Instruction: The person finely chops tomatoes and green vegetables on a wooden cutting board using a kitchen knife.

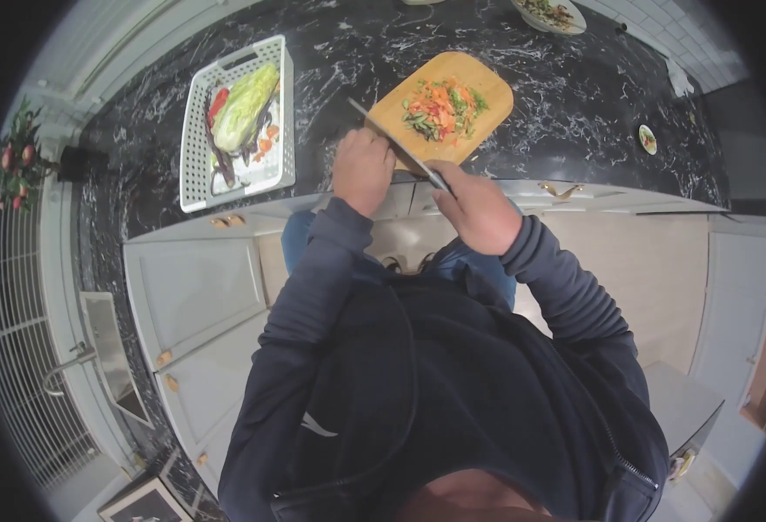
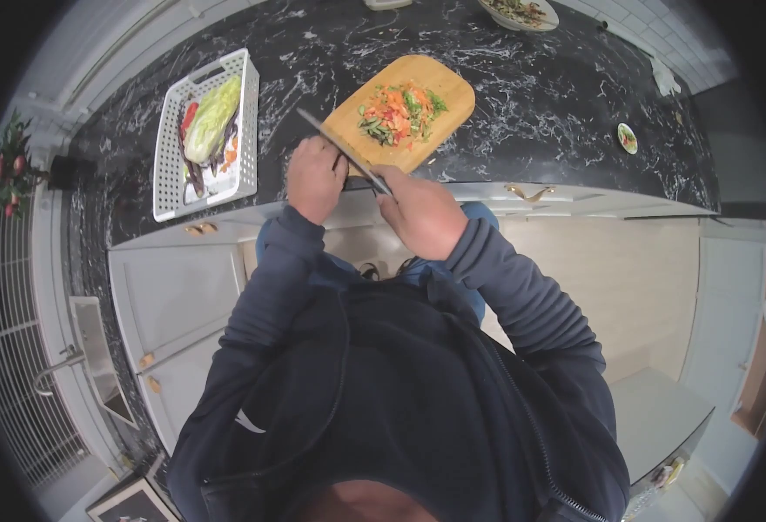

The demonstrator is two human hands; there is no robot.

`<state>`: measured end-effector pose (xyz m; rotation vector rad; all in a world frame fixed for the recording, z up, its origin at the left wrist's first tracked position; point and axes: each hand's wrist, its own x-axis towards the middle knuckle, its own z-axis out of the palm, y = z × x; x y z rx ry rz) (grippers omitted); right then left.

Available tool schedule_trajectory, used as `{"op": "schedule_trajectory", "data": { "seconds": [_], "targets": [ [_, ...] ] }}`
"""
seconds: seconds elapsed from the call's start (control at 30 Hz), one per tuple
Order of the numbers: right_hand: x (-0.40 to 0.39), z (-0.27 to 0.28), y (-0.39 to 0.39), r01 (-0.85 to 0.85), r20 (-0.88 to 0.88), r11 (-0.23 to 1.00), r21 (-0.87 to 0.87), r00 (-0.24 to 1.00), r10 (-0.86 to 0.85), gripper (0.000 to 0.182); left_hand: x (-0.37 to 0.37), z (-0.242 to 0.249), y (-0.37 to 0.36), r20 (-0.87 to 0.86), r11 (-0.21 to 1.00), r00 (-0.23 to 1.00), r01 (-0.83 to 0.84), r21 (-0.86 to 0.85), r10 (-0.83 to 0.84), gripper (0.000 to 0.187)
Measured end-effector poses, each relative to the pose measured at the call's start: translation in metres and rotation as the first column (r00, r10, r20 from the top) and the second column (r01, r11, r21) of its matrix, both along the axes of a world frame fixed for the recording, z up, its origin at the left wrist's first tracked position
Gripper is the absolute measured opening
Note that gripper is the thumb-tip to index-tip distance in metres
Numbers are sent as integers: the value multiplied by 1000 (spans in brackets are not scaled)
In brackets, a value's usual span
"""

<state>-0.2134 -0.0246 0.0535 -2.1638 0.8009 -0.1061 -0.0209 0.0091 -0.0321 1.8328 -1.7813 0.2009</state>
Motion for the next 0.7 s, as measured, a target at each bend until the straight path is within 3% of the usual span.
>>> {"op": "schedule_trajectory", "data": {
  "seconds": [0.2, 0.3, 0.4, 0.7],
  "targets": [
    [-3, 14, 8, -11, -18, 999, -48, 1000, 10, 46, 2, -3, 0, 20, 995, 997, 71, -71, -70, 21],
    [4, 8, 9, 25, -115, 999, -26, 993, -28, 44, 1, 1, 1, -25, 997, 998, 57, -51, -58, 22],
    [6, 1, 8, 74, -72, 996, -38, 994, -77, 39, -1, 3, 1, -64, 999, 998, 21, -43, -23, 13],
    [12, 8, 4, 44, -128, 998, 51, 991, -37, 42, 0, 4, 0, -87, 999, 996, -32, -6, 31, 14]
  ]
}}
